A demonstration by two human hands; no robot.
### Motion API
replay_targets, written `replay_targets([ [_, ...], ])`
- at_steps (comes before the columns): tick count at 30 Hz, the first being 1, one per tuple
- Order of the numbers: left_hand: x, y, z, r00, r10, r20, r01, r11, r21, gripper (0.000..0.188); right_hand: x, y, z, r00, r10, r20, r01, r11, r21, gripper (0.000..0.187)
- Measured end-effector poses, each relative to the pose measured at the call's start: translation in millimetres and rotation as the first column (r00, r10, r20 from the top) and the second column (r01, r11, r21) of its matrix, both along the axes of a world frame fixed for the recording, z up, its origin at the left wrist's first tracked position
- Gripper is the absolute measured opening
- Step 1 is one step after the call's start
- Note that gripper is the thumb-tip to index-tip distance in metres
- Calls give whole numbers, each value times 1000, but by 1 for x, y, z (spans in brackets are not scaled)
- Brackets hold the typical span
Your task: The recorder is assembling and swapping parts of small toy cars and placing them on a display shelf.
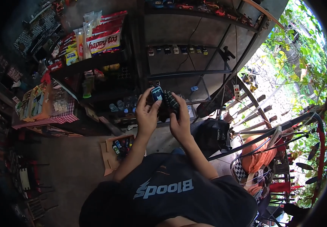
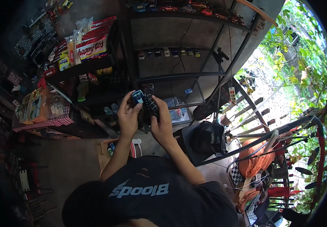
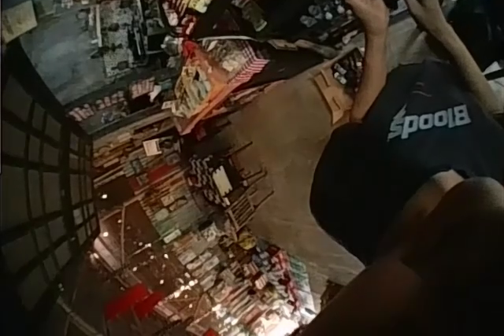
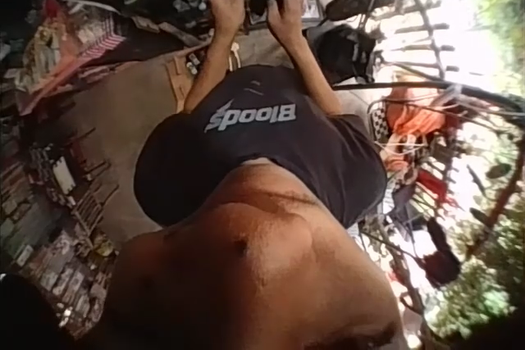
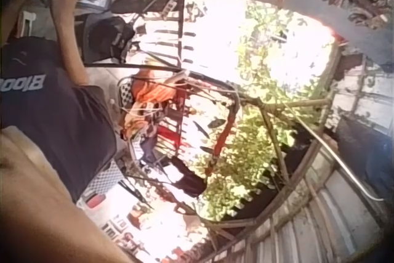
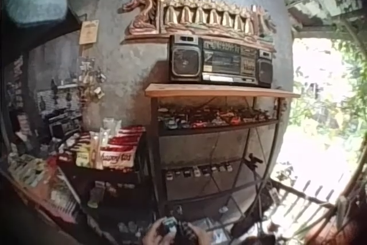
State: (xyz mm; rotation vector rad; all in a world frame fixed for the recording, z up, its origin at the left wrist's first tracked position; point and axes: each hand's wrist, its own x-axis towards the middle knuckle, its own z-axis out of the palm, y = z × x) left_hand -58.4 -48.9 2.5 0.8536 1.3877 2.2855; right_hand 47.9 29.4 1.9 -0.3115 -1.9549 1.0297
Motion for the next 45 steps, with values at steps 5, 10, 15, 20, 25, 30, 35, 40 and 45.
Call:
replay_targets([
  [5,8,0,-4,998,-16,-63,13,999,-51,45,0,5,8,1000,-3,-27,2,999,-35,65],
  [10,8,0,-4,996,-14,-92,10,999,-48,45,2,3,9,1000,5,-29,-7,997,-72,64],
  [15,1,-1,4,1000,19,-24,-20,999,-33,45,3,-2,-2,1000,4,9,-4,1000,-7,66],
  [20,2,0,-2,996,11,-83,-14,999,-37,45,0,3,4,1000,-5,-16,5,999,-45,65],
  [25,11,-5,-14,997,-56,-58,48,989,-136,47,-3,5,5,999,-20,-33,18,997,-78,64],
  [30,-3,2,-14,998,53,28,-52,998,-26,47,-5,-4,5,1000,6,-11,-6,1000,-23,66],
  [35,4,-6,-13,954,74,-290,-109,988,-109,52,-5,-8,5,997,-70,30,69,997,36,69],
  [40,16,-3,-13,989,-142,-40,137,984,-111,54,-4,3,8,997,-72,9,72,997,32,67],
  [45,3,-2,-11,995,-97,27,98,993,-66,61,-2,-11,11,998,-52,37,50,998,40,65],
])
